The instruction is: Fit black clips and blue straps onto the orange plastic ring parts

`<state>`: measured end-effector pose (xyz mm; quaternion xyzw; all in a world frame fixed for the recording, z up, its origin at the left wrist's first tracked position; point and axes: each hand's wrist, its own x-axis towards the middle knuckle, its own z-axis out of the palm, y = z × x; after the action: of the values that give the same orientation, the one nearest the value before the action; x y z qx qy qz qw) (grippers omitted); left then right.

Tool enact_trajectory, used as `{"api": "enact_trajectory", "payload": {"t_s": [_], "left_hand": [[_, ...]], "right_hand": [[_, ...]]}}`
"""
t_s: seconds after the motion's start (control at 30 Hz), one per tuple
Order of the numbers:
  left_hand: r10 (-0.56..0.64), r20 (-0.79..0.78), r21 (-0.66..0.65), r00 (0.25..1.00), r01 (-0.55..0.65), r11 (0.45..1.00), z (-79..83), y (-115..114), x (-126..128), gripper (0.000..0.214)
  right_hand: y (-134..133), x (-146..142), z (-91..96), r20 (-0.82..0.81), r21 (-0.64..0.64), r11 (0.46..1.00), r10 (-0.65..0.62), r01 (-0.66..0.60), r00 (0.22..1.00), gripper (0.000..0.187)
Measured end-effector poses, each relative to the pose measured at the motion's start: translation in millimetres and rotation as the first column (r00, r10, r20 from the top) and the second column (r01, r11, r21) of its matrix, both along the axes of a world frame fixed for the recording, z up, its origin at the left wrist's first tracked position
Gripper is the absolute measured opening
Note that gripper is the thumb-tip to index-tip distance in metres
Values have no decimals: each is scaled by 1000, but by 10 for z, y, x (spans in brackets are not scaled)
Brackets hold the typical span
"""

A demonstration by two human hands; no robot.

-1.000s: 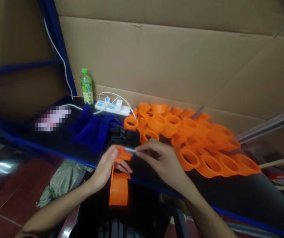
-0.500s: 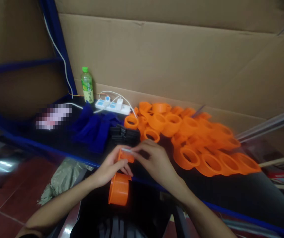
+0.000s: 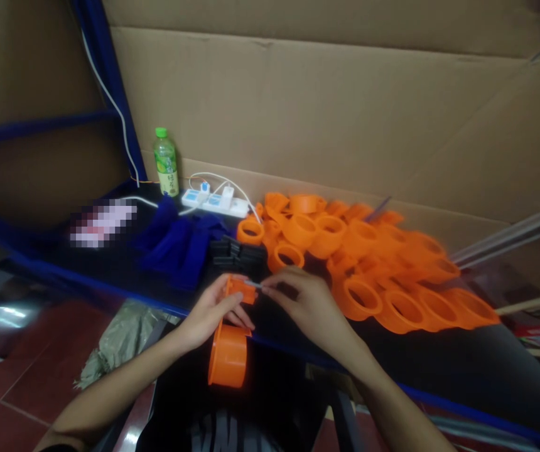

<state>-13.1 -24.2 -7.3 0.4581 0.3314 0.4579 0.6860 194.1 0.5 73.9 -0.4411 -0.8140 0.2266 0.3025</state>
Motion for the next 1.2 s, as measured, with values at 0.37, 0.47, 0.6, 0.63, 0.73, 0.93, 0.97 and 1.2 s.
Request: {"api": "enact_trajectory", "payload": {"t_s": [0.37,0.47,0.6,0.63,0.73,0.93,0.97,1.2], "left_hand": [[7,2,3,1000,-7,1000,31,9,17,46],[70,44,-30,997,-69,997,54,9,20,45],[101,53,-77,993,-97,992,81,5,8,46],[102,55,-82,993,-97,992,84,4,5,46],[104,60,-98,993,-98,990,86,3,1,48],[106,50,-103,993,-101,990,109,2,7,48],[108,47,-99,993,-103,990,115,0,8,47],[132,37,-112,991,-127,986,80,6,4,47]], "right_hand": [[98,-137,-129,-28,22,1000,13,-13,1000,22],[253,-167,-41,42,163,984,-82,74,996,30],[513,-185,0,222,312,944,-183,108,958,29],[561,-185,-12,249,306,947,-175,94,952,28],[641,-176,-63,271,276,959,-146,69,951,26],[685,-152,-113,252,261,964,-122,54,960,22],[692,-151,-120,252,263,964,-114,45,961,22],[689,-132,-130,189,310,951,-78,16,979,22]]}}
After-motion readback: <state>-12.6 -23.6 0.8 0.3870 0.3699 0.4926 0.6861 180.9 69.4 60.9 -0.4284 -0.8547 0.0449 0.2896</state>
